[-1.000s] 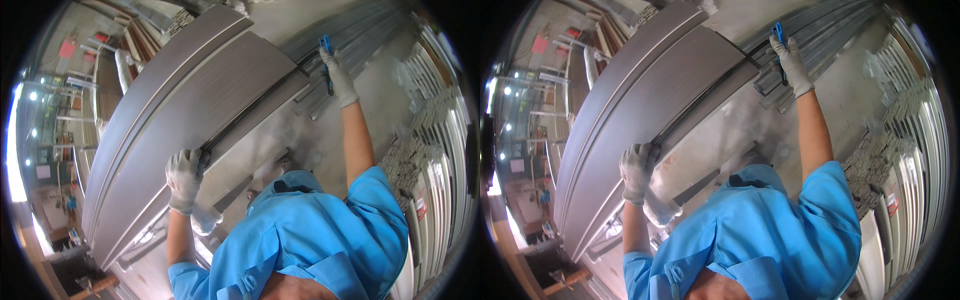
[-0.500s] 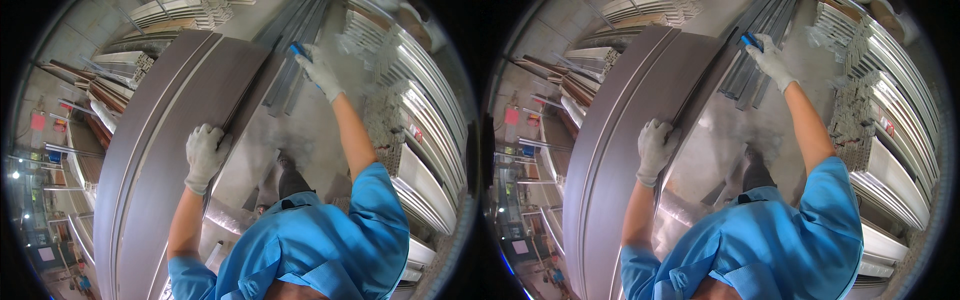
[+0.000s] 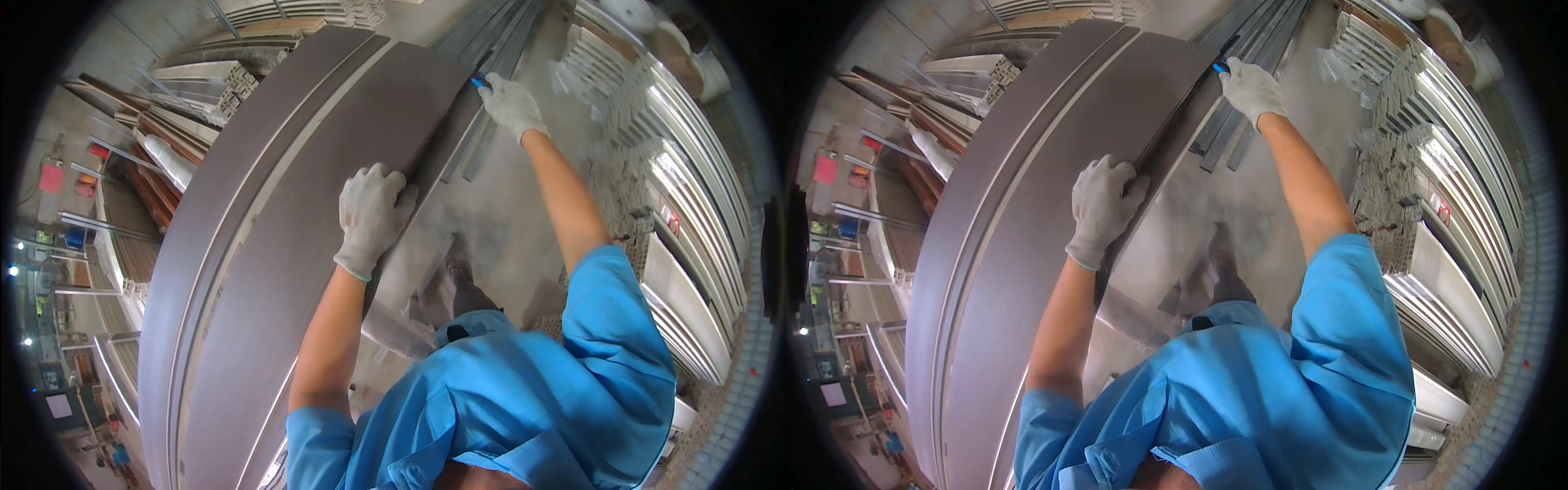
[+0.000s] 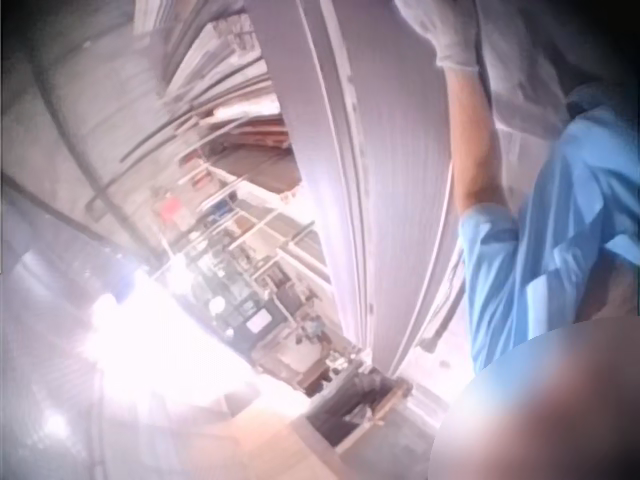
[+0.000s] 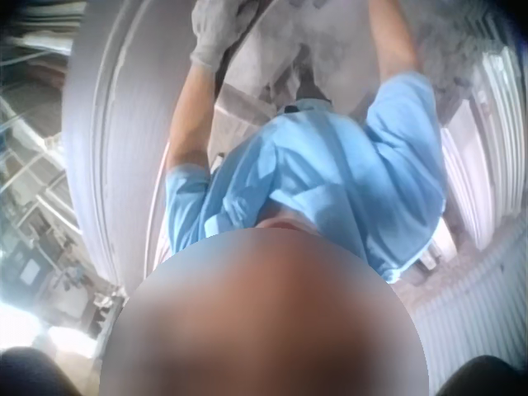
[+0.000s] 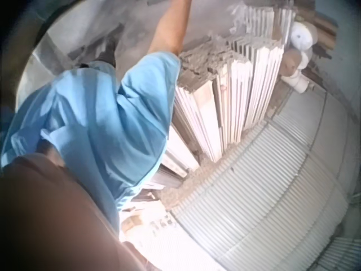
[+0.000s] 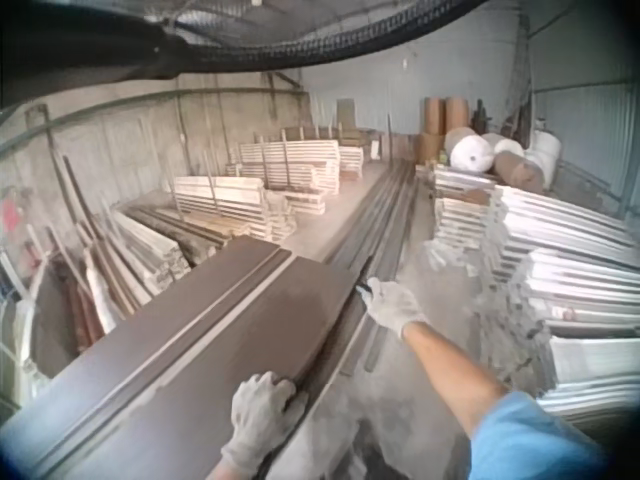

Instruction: The person picks up a large panel and places it on a workbench. They then use a blue utility knife to cut and fit black sealant strips into grooves along the panel edges. After fitting the strips, the person stacks the panel with others.

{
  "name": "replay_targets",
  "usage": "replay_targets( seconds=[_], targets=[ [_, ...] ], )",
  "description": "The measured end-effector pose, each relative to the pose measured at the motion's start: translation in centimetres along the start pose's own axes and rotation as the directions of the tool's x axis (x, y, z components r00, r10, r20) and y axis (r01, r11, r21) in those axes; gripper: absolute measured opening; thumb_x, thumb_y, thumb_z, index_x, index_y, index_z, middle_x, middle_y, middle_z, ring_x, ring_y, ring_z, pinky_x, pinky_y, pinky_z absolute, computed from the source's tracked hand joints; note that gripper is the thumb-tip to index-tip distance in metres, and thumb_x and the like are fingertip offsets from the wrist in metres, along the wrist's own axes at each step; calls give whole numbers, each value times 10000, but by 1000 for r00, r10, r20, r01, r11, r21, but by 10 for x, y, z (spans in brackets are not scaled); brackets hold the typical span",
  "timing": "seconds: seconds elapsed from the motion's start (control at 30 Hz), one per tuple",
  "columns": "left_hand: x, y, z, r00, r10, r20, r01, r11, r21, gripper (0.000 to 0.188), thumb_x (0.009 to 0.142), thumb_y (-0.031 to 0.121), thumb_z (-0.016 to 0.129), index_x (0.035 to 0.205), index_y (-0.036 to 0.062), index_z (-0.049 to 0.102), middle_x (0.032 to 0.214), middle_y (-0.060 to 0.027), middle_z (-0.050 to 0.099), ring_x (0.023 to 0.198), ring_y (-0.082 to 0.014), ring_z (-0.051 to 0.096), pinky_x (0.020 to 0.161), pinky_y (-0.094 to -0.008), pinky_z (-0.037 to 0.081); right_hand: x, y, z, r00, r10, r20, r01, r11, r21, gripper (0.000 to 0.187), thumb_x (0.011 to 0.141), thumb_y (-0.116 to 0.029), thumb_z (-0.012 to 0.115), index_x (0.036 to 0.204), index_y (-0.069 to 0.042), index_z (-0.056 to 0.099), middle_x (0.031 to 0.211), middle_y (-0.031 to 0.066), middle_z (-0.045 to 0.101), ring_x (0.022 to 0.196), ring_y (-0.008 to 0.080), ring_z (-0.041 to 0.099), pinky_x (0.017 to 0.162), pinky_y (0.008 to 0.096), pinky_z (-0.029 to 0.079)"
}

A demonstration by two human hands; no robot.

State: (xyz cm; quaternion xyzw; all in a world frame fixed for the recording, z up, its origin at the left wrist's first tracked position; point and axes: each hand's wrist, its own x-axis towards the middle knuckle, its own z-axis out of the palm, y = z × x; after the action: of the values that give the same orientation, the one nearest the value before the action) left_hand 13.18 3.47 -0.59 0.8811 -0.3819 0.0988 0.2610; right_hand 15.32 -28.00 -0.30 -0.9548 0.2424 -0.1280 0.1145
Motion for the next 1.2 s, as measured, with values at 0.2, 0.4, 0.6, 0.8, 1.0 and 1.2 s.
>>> replay_targets(
  seconds=[0.2,0.4,0.6,0.8,1.0,1.2],
  targets=[
    [1,-6,0,999,-40,20,40,999,-1,212,834,254,701,774,53,730,880,-128,667,885,-332,644,785,-468,511,-76,-49,4,984,-176,25,175,983,50,289,1002,-326,544,1149,-83,602,882,235,702,875,460,673,773,569,522],
    [0,-7,0,999,-28,22,29,1000,-4,222,842,288,716,799,71,721,879,-131,645,904,-352,628,782,-478,492,-144,-75,-1,940,-341,14,337,932,134,243,1027,-251,515,1113,-35,584,905,218,702,846,416,693,754,539,543],
    [1,-8,-1,999,-40,25,40,999,4,211,826,266,706,776,63,734,906,-143,665,917,-349,644,799,-483,510,-67,-42,-1,997,-54,-51,57,997,49,289,1025,-324,503,1148,-79,594,1012,218,713,977,432,685,841,552,533],
    [1,-12,2,1000,-21,-8,21,999,-26,215,823,275,715,774,66,721,881,-136,651,906,-349,632,788,-469,498,32,-3,21,990,95,-108,-95,995,5,375,1022,-387,478,1208,-86,603,1120,245,702,1082,446,657,927,553,511],
    [2,-14,7,999,-36,0,36,998,-44,216,812,269,708,738,67,702,879,-133,652,893,-345,629,786,-470,493,-31,-29,15,995,-59,-86,56,998,-28,373,1016,-373,506,1202,-64,601,1033,248,710,980,463,674,853,563,527],
    [7,-4,0,998,-42,38,41,999,22,208,818,255,693,753,57,696,900,-150,672,898,-364,651,782,-486,505,-138,-75,8,974,-222,48,216,970,112,345,1027,-366,508,1242,-109,592,970,228,710,925,439,680,810,565,521]
  ],
)
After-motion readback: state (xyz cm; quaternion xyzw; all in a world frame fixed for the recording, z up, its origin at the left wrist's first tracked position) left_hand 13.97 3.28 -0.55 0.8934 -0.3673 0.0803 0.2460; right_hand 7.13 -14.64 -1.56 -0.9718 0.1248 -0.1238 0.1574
